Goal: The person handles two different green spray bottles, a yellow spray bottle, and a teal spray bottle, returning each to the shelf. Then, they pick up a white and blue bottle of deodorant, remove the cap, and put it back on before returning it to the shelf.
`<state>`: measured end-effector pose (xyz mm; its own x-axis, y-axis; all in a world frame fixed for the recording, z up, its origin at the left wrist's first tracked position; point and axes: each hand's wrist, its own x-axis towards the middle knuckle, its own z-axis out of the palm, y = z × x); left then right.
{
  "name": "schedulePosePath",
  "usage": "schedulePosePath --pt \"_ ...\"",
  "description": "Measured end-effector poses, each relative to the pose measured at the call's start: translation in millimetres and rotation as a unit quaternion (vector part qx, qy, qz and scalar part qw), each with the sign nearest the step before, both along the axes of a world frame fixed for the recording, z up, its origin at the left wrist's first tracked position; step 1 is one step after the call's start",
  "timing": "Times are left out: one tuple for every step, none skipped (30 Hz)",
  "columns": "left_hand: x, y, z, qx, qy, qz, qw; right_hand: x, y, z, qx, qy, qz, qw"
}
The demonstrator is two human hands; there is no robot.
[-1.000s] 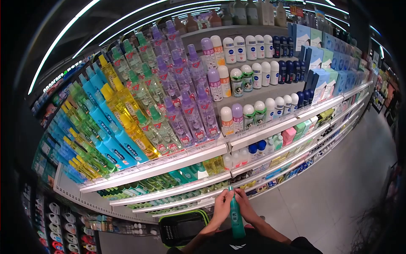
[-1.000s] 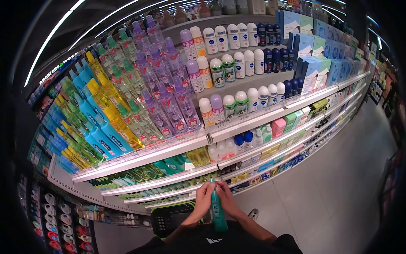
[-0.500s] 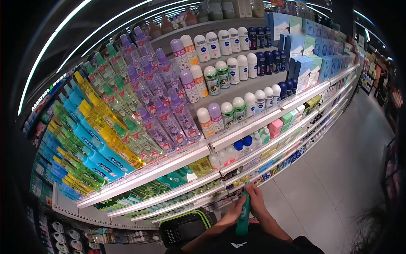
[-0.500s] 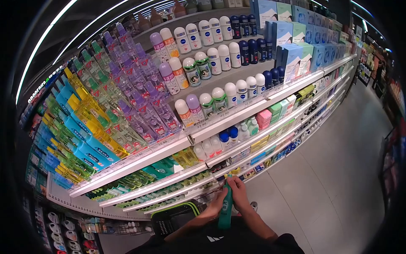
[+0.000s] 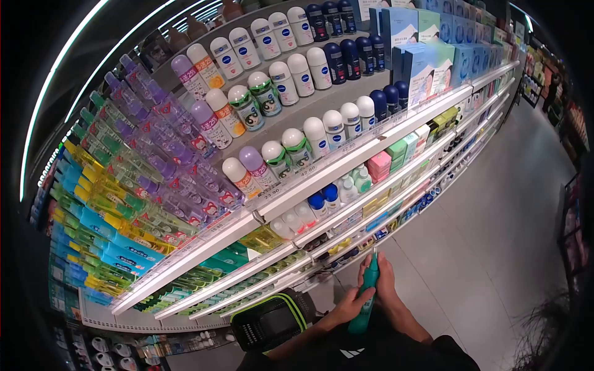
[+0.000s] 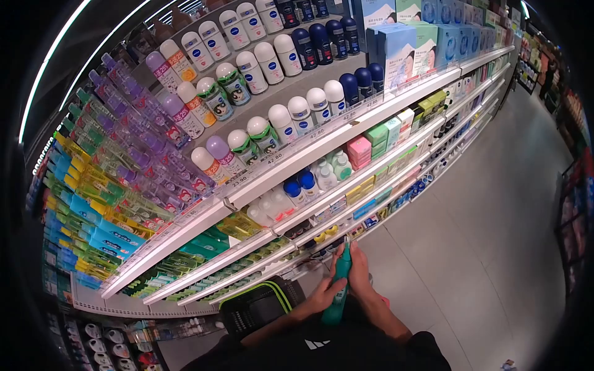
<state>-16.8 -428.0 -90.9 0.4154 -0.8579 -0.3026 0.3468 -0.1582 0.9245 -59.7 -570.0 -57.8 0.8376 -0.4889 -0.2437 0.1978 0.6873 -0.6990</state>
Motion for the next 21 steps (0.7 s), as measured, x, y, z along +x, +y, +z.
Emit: schedulePosePath --pt "-1 -5 -2 0.006 0.0 -0.007 1.0 0 -8 0 -0.021 0.007 0.014 1.0" --pt "-1 -11 -3 0.011 0.0 -0.015 1.0 -1 -15 1 -0.043 0.014 0.027 0.999" --pt "-3 -18 -1 0.014 0.004 -0.014 1.0 -1 -20 4 -0.04 0.018 0.028 0.999" --pt "-5 -24 3 -0.001 -0.013 -0.007 1.0 -2 -25 9 -0.032 0.01 0.022 0.999" --pt "-6 -31 5 -0.016 -0.03 0.0 0.999 -2 -31 10 -0.023 0.003 0.014 1.0" --pt "-8 -37 4 -0.012 -0.026 -0.001 1.0 -4 -40 9 -0.019 0.006 0.014 1.0" --pt "-10 -43 3 -0.008 -0.008 0.001 1.0 -7 -49 6 -0.012 -0.003 0.035 0.999" --pt "-11 -49 2 -0.006 0.009 0.003 1.0 -9 -57 5 -0.006 -0.014 0.055 0.998" --pt "-13 -55 2 -0.002 0.013 0.002 1.0 -11 -64 4 -0.003 -0.011 0.054 0.998" --pt "-15 -61 3 -0.002 0.008 0.007 1.0 -13 -70 5 -0.008 -0.014 0.064 0.998" --pt "-18 -66 4 -0.001 0.003 0.011 1.0 -16 -75 7 -0.014 -0.017 0.074 0.997" --pt "-19 -71 6 0.002 0.008 0.011 1.0 -18 -81 11 -0.01 -0.013 0.073 0.997" --pt "-21 -76 9 -0.003 0.0 0.012 1.0 -19 -86 15 -0.026 -0.011 0.078 0.997" --pt "-23 -81 11 -0.008 -0.008 0.014 1.0 -21 -91 16 -0.042 -0.01 0.083 0.996" --pt "-25 -85 9 -0.006 -0.005 0.015 1.0 -24 -95 15 -0.04 -0.007 0.084 0.996" --pt "-28 -90 6 -0.018 -0.026 0.02 0.999 -26 -99 12 -0.038 -0.006 0.086 0.996" --pt "-30 -94 4 -0.03 -0.048 0.027 0.998 -27 -104 10 -0.036 -0.004 0.089 0.995" --pt "-31 -99 9 -0.028 -0.045 0.028 0.998 -28 -108 11 -0.034 -0.002 0.09 0.995" --pt "-34 -104 14 -0.027 -0.073 0.032 0.996 -30 -113 13 -0.04 -0.009 0.09 0.995" --pt "-36 -109 19 -0.025 -0.099 0.037 0.994 -32 -117 14 -0.045 -0.016 0.09 0.995" --pt "-36 -112 22 -0.021 -0.093 0.035 0.995 -34 -120 15 -0.041 -0.011 0.089 0.995"
